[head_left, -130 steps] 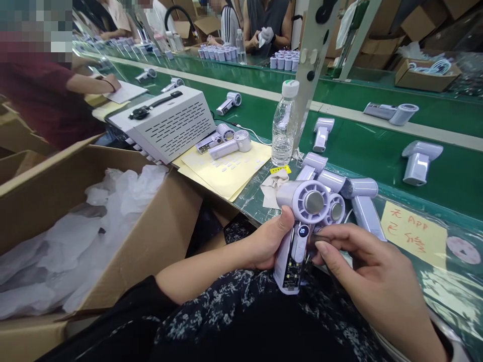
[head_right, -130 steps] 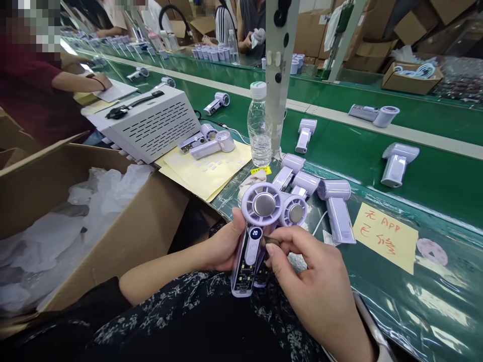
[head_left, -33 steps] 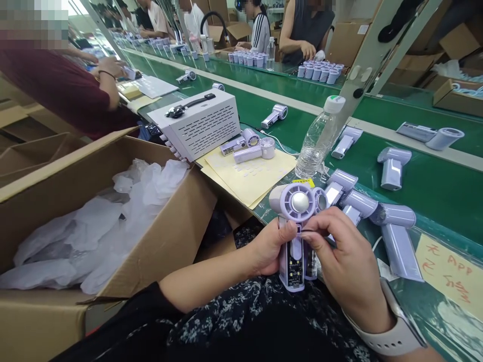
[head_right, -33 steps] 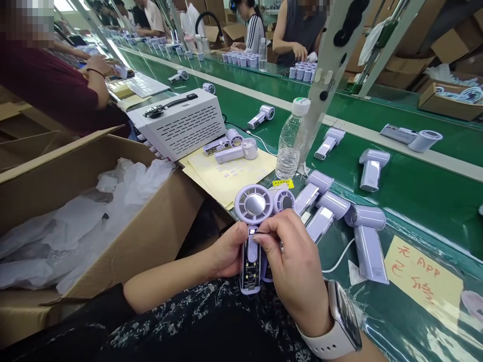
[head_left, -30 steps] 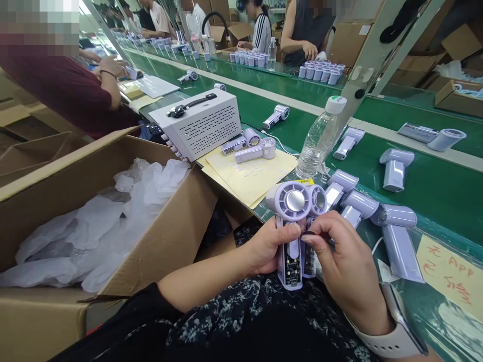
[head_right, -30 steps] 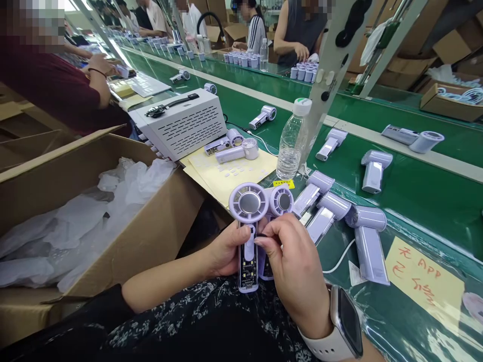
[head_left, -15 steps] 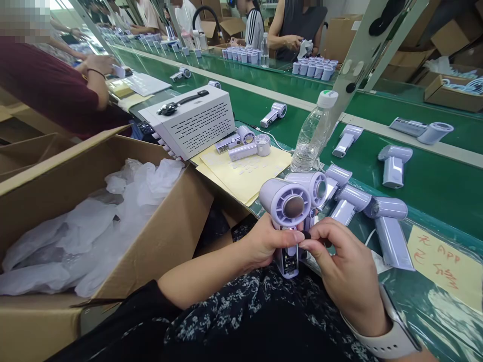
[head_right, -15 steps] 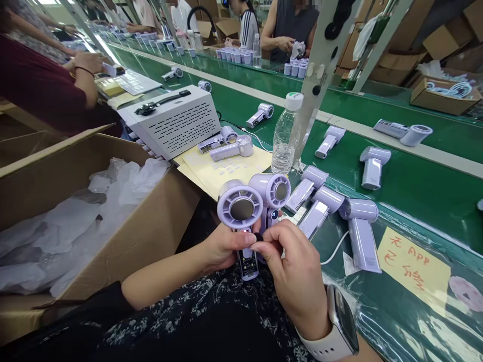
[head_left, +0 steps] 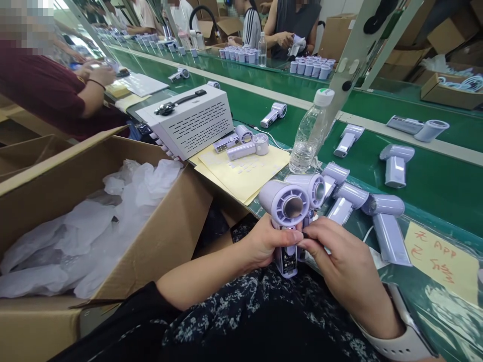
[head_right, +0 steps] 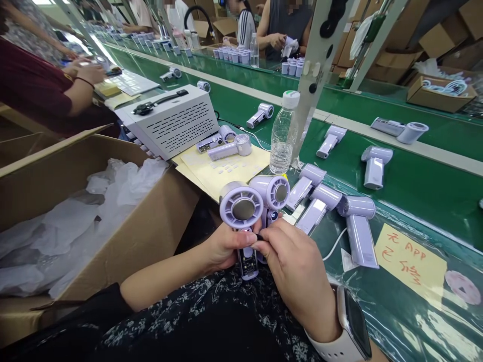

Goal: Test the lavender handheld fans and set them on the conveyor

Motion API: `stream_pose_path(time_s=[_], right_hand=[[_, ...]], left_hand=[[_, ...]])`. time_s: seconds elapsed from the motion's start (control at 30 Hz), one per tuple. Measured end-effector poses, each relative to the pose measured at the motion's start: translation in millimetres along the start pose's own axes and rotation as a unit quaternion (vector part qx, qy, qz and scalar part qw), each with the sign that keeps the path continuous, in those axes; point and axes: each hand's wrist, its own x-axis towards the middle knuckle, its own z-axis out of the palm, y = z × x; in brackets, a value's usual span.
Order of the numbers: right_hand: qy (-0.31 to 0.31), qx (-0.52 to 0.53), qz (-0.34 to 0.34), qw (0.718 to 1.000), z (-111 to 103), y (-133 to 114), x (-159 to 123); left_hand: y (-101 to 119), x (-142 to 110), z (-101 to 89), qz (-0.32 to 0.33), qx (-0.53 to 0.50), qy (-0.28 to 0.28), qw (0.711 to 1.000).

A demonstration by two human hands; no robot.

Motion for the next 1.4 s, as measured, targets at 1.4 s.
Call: stream_pose_path(time_s=[1.4], right_hand=[[0.109,0.386,0.298,0.866,-40.2,15.4,-0.9]], left_hand=[[-22.7,-7.4,-28.8,-0.115,0.167,-0.231,0.952]])
